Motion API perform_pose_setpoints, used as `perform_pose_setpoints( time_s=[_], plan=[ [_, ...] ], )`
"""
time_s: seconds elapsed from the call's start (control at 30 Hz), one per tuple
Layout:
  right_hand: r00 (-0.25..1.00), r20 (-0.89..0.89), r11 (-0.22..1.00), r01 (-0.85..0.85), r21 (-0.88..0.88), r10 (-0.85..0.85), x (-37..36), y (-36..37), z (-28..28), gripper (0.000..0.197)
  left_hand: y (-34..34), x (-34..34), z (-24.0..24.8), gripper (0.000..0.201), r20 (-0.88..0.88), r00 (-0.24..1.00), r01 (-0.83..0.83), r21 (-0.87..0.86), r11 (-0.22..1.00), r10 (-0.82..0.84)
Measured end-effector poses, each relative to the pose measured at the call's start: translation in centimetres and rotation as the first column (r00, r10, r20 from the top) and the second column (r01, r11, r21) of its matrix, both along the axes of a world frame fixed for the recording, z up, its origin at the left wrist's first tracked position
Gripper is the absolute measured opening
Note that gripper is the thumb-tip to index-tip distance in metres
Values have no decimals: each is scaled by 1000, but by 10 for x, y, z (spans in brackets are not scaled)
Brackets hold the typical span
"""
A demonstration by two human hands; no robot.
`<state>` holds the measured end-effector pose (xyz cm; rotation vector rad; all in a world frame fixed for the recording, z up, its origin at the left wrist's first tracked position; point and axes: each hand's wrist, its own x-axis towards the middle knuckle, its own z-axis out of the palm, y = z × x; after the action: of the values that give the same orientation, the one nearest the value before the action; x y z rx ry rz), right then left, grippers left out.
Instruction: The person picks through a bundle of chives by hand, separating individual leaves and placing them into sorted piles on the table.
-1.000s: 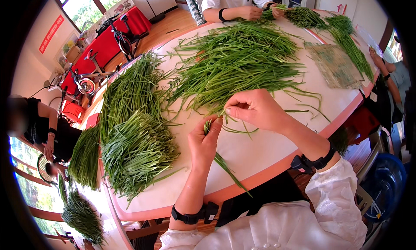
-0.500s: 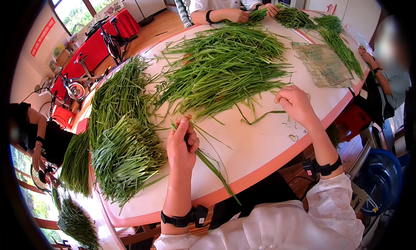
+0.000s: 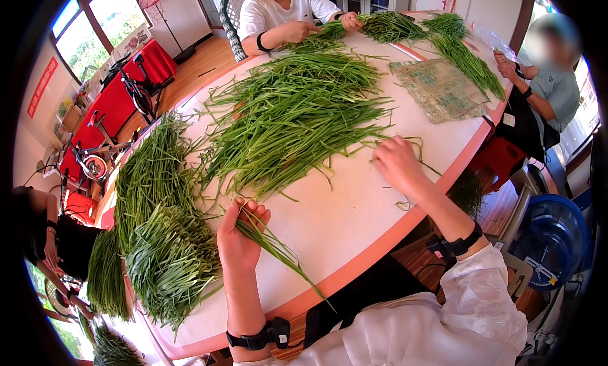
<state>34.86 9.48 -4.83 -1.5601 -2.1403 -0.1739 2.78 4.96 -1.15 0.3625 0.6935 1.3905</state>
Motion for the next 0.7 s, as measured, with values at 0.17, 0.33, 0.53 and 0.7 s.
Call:
perform_pose_setpoints(
  time_s=[0.17,0.33,0.53,0.7],
  plan=[
    [948,-180,929,198,-312,-263,61,-1,34,15,2,-11,-13,16,54,995,83,56,995,-86],
    [973,-167,981,135,-143,-158,55,4,34,15,2,-14,-13,24,69,996,60,-13,998,-59],
    [947,-136,948,-305,-92,292,-44,14,49,8,-2,-24,-10,22,1,994,112,-13,994,-112],
    [831,-74,832,-554,-23,551,-138,32,31,5,-8,-27,-3,20,-65,994,84,-48,995,-87]
  ],
)
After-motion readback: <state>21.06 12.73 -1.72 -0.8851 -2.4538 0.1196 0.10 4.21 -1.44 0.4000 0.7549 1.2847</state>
